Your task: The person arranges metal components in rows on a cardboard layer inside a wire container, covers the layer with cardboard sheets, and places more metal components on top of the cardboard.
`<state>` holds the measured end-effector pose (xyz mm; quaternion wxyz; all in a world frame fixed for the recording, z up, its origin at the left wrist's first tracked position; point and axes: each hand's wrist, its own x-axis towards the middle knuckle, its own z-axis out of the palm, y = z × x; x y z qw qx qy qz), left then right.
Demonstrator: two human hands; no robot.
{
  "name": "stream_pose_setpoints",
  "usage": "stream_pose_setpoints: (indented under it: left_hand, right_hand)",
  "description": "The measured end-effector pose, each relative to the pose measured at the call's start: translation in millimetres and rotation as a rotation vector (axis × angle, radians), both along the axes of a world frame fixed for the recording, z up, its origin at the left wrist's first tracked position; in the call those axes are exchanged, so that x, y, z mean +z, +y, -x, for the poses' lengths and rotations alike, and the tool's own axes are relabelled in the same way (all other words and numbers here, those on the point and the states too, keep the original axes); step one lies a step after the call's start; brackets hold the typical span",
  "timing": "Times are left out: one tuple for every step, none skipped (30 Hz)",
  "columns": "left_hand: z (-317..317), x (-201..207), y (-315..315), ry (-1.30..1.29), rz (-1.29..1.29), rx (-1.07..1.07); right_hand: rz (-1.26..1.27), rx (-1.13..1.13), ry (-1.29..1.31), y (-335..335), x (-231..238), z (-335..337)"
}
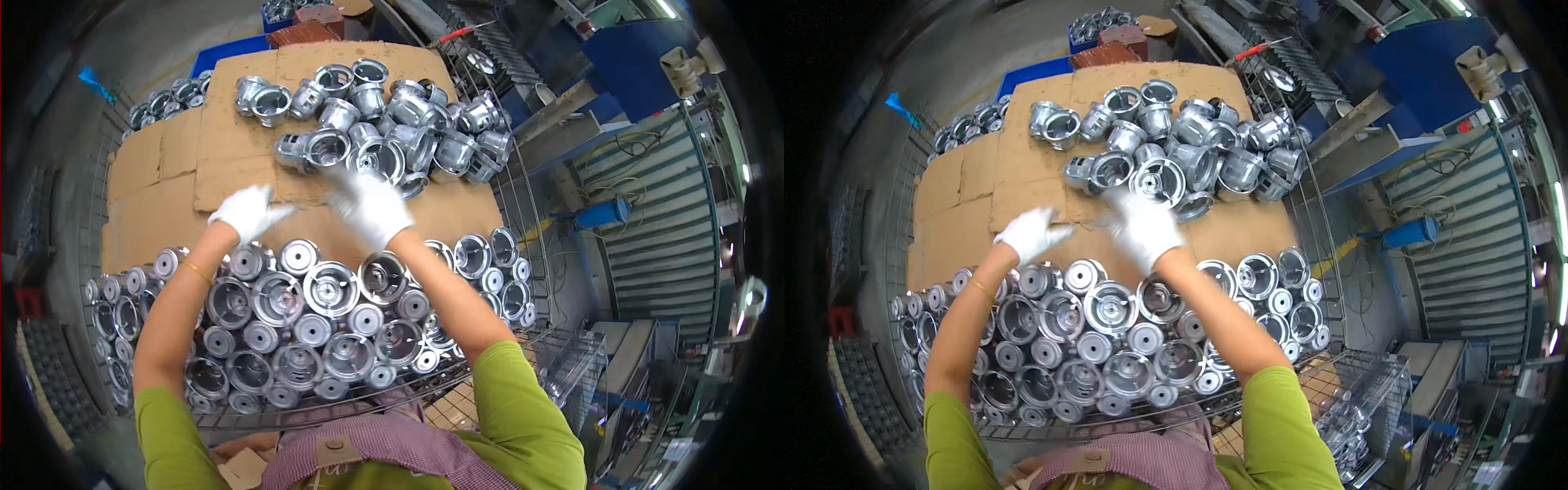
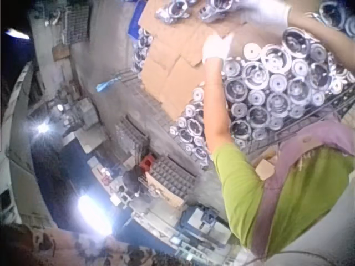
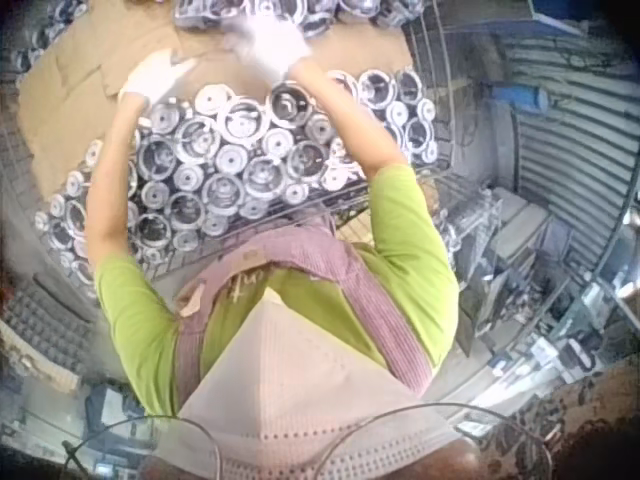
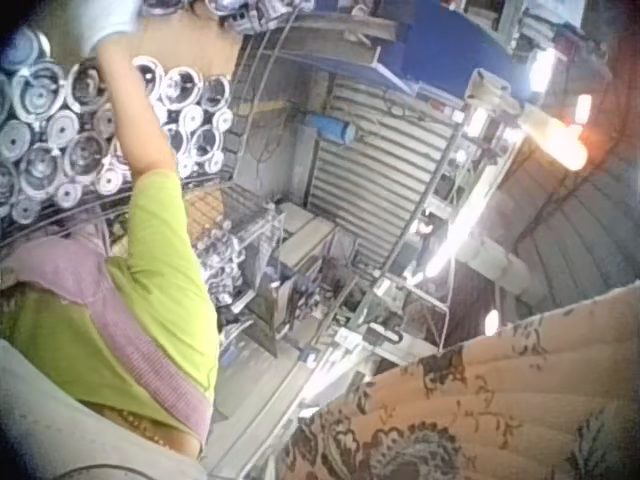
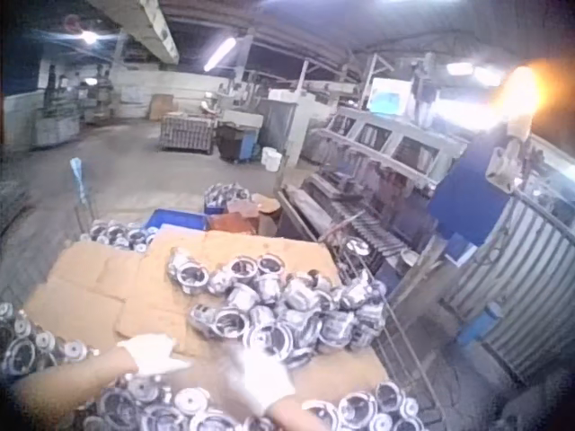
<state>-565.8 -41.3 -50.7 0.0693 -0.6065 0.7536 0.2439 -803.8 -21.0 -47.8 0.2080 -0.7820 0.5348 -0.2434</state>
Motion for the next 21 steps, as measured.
stream_pose_setpoints:
  left_hand:
    - [23.1, 2.4, -0.9, 0.146, 0.123, 0.072]
    - [45.2, 3.9, -5.9, 0.283, 0.254, 0.152]
    - [66.6, 4.2, -17.7, 0.441, 0.163, 0.158]
    - [94.8, -8.8, -28.0, 0.406, 0.287, 0.178]
    - [112.3, -19.3, -32.2, 0.371, 0.379, 0.2]
    - [134.7, -28.1, -41.0, 0.335, 0.347, 0.212]
    - [147.0, -36.3, -50.4, 0.291, 0.317, 0.23]
    - [147.8, -45.1, -59.4, 0.28, 0.316, 0.238]
    - [143.1, -53.3, -67.9, 0.354, 0.408, 0.231]
    - [136.5, -61.4, -73.8, 0.426, 0.493, 0.225]
    - [130.1, -48.6, -72.6, 0.48, 0.491, 0.169]
    - [115.1, -27.1, -66.6, 0.356, 0.48, 0.149]
    - [102.9, -8.3, -58.0, 0.454, 0.448, 0.128]
    - [84.3, 9.5, -46.9, 0.478, 0.329, 0.18]
    - [75.1, 24.6, -34.4, 0.546, 0.113, 0.309]
    - [70.3, 31.7, -24.9, 0.461, 0.033, 0.272]
    - [67.2, 34.4, -18.1, 0.38, -0.041, 0.229]
    - [63.0, 23.1, -12.7, 0.342, -0.001, 0.133]
    - [61.0, 6.4, -6.8, 0.309, 0.042, 0.033]
    - [62.5, -3.8, -0.7, 0.308, 0.141, -0.028]
    - [64.2, -11.4, 5.8, 0.315, 0.143, -0.024]
  right_hand:
    - [0.139, -0.236, 0.041, -10.0, 7.8, 23.0]
    - [0.213, -0.343, -0.044, -26.9, 8.3, 46.3]
    - [0.148, -0.432, 0.059, -38.5, 13.8, 64.3]
    - [0.082, -0.529, 0.17, -47.8, 18.2, 80.1]
    - [0.076, -0.504, 0.155, -59.0, 13.2, 81.0]
    - [-0.042, -0.481, 0.208, -66.7, 8.5, 88.1]
    - [-0.16, -0.449, 0.253, -74.2, 1.1, 90.5]
    - [-0.146, -0.393, 0.215, -81.0, -8.9, 90.2]
    - [-0.06, -0.393, 0.158, -86.3, -17.8, 89.1]
    - [-0.014, -0.373, 0.159, -93.0, -16.8, 90.2]
    - [0.022, -0.364, 0.164, -94.2, -12.7, 95.9]
    - [0.174, -0.294, 0.146, -90.0, 0.2, 100.4]
    - [0.295, -0.191, 0.145, -88.9, 7.8, 112.8]
    - [0.201, -0.071, 0.112, -84.0, 27.3, 115.1]
    - [0.11, 0.038, 0.09, -76.8, 40.2, 121.6]
    - [-0.041, 0.048, 0.03, -68.4, 40.2, 128.6]
    - [-0.187, 0.053, -0.026, -59.5, 40.8, 135.9]
    - [-0.185, 0.131, -0.088, -53.1, 30.6, 142.8]
    - [-0.38, 0.134, -0.209, -43.8, 26.8, 143.3]
    - [-0.401, 0.154, -0.217, -35.2, 17.9, 142.0]
    - [-0.422, 0.175, -0.224, -29.8, 6.6, 138.8]
